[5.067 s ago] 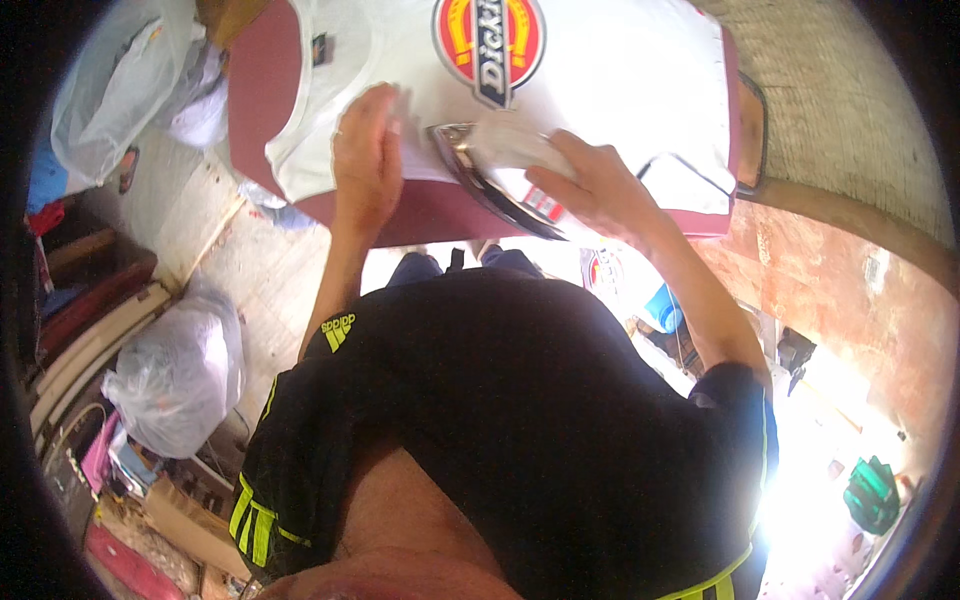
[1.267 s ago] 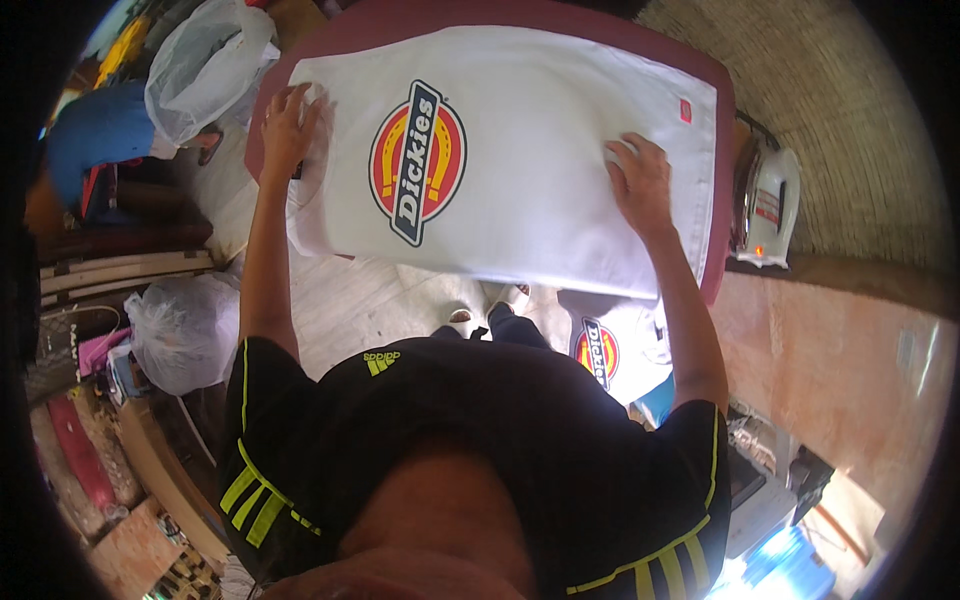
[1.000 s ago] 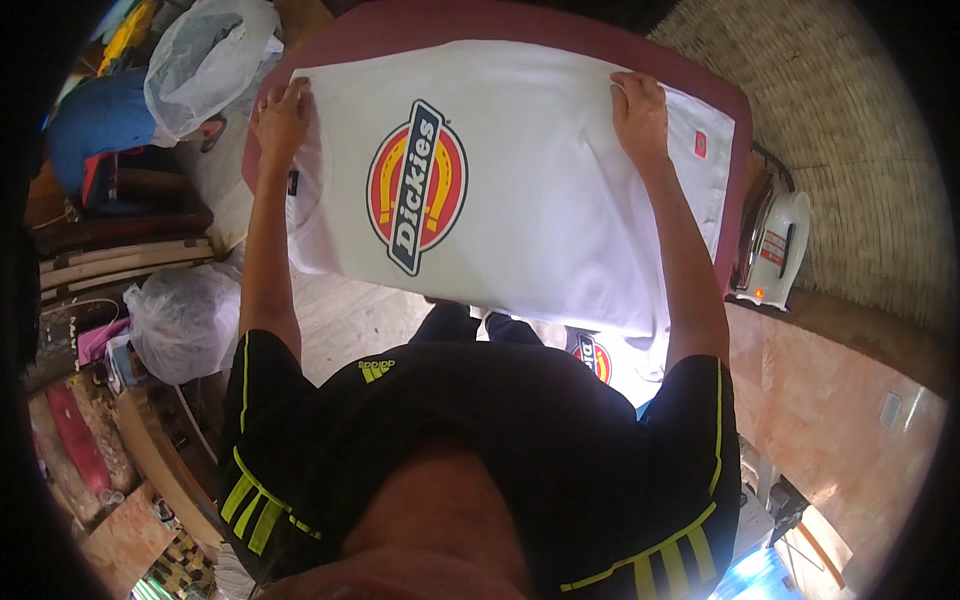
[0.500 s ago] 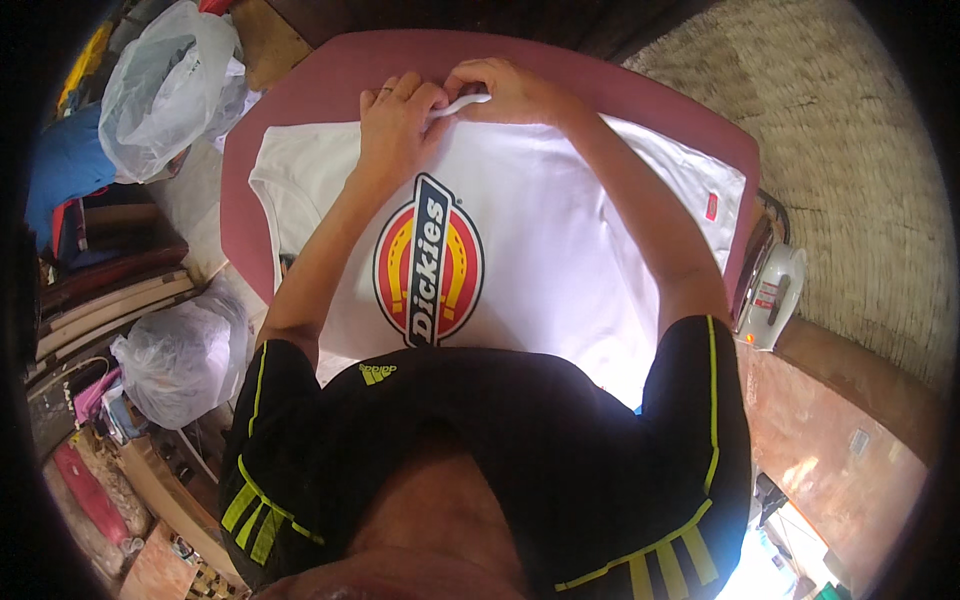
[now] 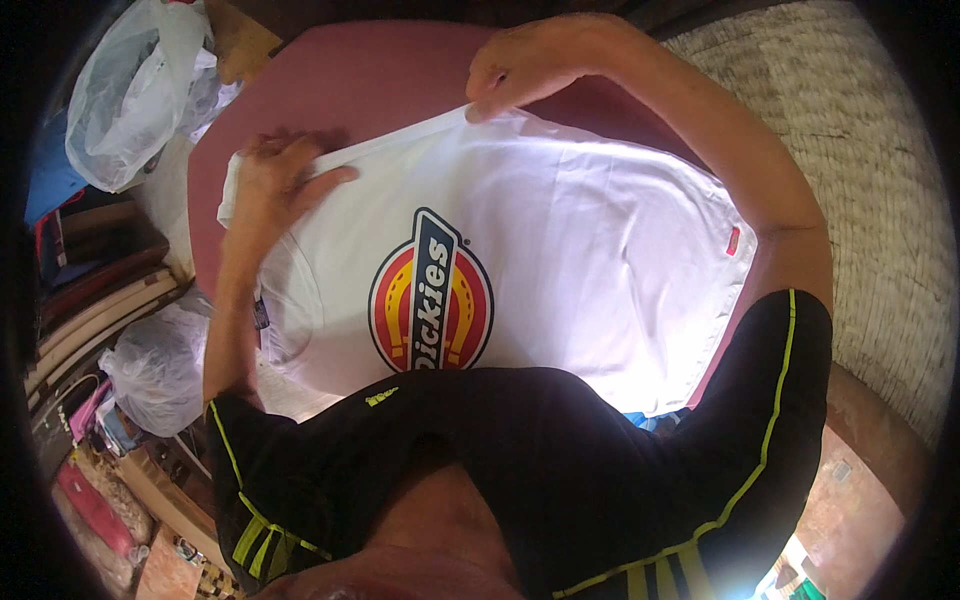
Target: The person irons a white Dickies t-shirt on a pink ironing board. They repeatedly smooth the fabric with their hands and use a steam iron to press the front, sleeves, and collar. The person flips the shirt over to iron the back and then places the finished shirt into a plastic bag.
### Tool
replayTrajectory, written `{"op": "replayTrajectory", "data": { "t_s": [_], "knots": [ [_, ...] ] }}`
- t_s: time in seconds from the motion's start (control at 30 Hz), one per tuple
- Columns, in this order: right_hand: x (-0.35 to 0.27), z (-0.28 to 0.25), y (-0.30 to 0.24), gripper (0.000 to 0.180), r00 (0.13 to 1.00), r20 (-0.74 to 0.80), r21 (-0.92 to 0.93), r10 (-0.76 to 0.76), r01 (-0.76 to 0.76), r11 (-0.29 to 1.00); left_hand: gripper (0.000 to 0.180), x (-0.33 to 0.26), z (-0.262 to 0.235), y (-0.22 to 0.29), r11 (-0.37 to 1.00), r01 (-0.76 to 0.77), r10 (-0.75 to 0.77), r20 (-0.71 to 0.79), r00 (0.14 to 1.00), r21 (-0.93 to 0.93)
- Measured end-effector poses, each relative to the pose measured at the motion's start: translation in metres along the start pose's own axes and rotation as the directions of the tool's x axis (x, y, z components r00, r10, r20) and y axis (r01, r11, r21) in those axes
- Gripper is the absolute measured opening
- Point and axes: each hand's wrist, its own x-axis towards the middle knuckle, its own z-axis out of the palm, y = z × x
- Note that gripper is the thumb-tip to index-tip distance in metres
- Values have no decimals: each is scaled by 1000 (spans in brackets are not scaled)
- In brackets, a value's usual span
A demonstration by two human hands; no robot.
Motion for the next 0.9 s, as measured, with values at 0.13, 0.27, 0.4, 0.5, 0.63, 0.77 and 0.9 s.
{"op": "replayTrajectory", "data": {
  "t_s": [0.13, 0.27, 0.4, 0.5, 0.63, 0.77, 0.9],
  "knots": [
    [-1, 7, 20, 25, 986, -115, 212, -118, 140, 967, 35, -15, -43, -36, 988, 78, -88, 71, 994, 130],
    [8, 21, 31, 18, 967, -207, 346, -147, 213, 914, 33, -27, -59, -75, 982, 70, -86, 86, 993, 177],
    [8, 28, 23, 27, 950, -313, 402, 22, 111, 909, 20, -32, -67, -99, 886, 428, -380, 252, 890, -175],
    [-2, 40, 11, 34, 885, -448, 321, 127, 26, 947, 32, -26, -51, -108, 930, 352, -334, 152, 930, -107],
    [-7, 78, 13, 27, 674, -730, 286, 117, 145, 947, 44, 20, -33, -26, 953, 76, -58, -69, 996, 294],
    [0, 105, 19, 26, 512, -856, 252, 79, 280, 926, 27, 57, 40, 84, 922, -100, 108, 0, 994, -373],
    [-76, 151, 53, 27, 183, -957, 213, 227, -91, 973, 24, 75, 94, 91, 962, -236, 221, -118, 968, -135]
  ]
}}
